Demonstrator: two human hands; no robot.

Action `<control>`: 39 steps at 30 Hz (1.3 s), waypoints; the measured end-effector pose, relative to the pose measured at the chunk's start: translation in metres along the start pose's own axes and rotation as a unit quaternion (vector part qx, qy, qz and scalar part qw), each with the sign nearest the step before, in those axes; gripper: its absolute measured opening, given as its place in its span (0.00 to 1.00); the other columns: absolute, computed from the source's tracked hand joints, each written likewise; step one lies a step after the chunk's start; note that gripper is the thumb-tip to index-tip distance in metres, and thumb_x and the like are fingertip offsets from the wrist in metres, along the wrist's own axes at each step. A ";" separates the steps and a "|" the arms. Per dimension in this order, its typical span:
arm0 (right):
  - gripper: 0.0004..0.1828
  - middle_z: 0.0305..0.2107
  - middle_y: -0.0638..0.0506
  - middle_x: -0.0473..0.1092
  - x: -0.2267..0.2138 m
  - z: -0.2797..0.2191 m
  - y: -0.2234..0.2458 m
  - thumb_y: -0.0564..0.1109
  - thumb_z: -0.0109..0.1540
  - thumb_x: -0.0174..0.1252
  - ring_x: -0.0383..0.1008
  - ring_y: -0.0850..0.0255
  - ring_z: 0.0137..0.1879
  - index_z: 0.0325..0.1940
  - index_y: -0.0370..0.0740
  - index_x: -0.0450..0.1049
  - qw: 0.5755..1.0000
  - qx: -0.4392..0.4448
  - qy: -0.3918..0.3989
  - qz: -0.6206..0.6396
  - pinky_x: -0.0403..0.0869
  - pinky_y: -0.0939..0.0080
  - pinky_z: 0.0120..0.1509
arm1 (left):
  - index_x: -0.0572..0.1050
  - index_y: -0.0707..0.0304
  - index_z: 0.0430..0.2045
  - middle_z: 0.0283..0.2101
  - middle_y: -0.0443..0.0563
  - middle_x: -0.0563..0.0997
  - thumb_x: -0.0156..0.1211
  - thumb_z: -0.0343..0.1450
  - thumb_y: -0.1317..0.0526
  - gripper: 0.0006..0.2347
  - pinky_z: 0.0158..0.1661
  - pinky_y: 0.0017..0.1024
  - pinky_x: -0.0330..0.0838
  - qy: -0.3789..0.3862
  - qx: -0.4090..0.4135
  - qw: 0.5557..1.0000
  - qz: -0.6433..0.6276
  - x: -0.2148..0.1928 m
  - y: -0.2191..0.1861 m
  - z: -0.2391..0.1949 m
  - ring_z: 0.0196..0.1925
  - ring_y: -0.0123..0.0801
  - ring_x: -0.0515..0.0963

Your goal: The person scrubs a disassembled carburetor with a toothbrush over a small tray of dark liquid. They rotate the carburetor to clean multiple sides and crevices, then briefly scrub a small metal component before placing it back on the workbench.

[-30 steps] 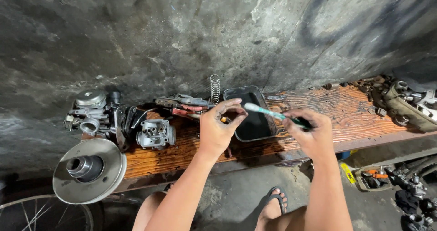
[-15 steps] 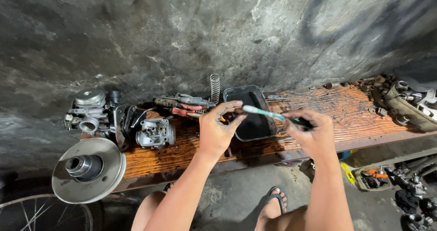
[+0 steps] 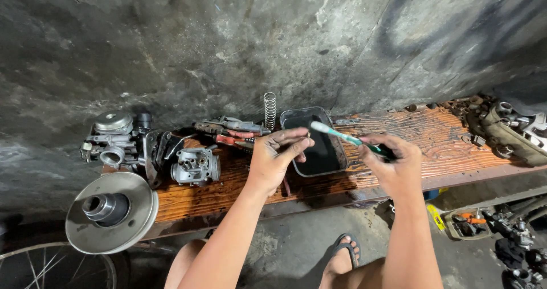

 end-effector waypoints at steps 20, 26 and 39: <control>0.06 0.19 0.50 0.71 0.005 0.001 0.008 0.42 0.52 0.72 0.62 0.69 0.24 0.33 0.44 0.84 0.997 -0.052 0.056 0.019 0.63 0.66 0.28 | 0.81 0.73 0.43 0.33 0.70 0.84 0.68 0.67 0.71 0.11 0.31 0.28 0.82 0.030 -0.077 0.994 -0.078 -0.003 0.022 0.001 0.26 0.39 0.84; 0.06 0.22 0.48 0.73 -0.004 0.004 0.011 0.42 0.56 0.74 0.64 0.68 0.26 0.35 0.43 0.84 0.999 -0.036 -0.005 -0.031 0.64 0.65 0.29 | 0.81 0.72 0.44 0.34 0.69 0.85 0.68 0.68 0.70 0.11 0.31 0.27 0.81 0.025 -0.040 0.998 -0.031 -0.002 0.004 0.002 0.26 0.37 0.83; 0.09 0.29 0.43 0.78 0.038 -0.001 0.021 0.39 0.53 0.70 0.80 0.42 0.37 0.38 0.43 0.85 0.972 -0.008 0.043 -0.232 0.78 0.45 0.41 | 0.86 0.58 0.31 0.34 0.50 0.87 0.75 0.64 0.64 0.06 0.49 0.31 0.79 0.041 0.143 0.961 0.231 -0.001 -0.011 0.003 0.44 0.34 0.86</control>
Point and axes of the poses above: each hand's wrist, its own z-axis towards the middle knuckle, its own x-axis out of the palm, y = z × x, the point moved 5 cm from there along z, towards the middle knuckle
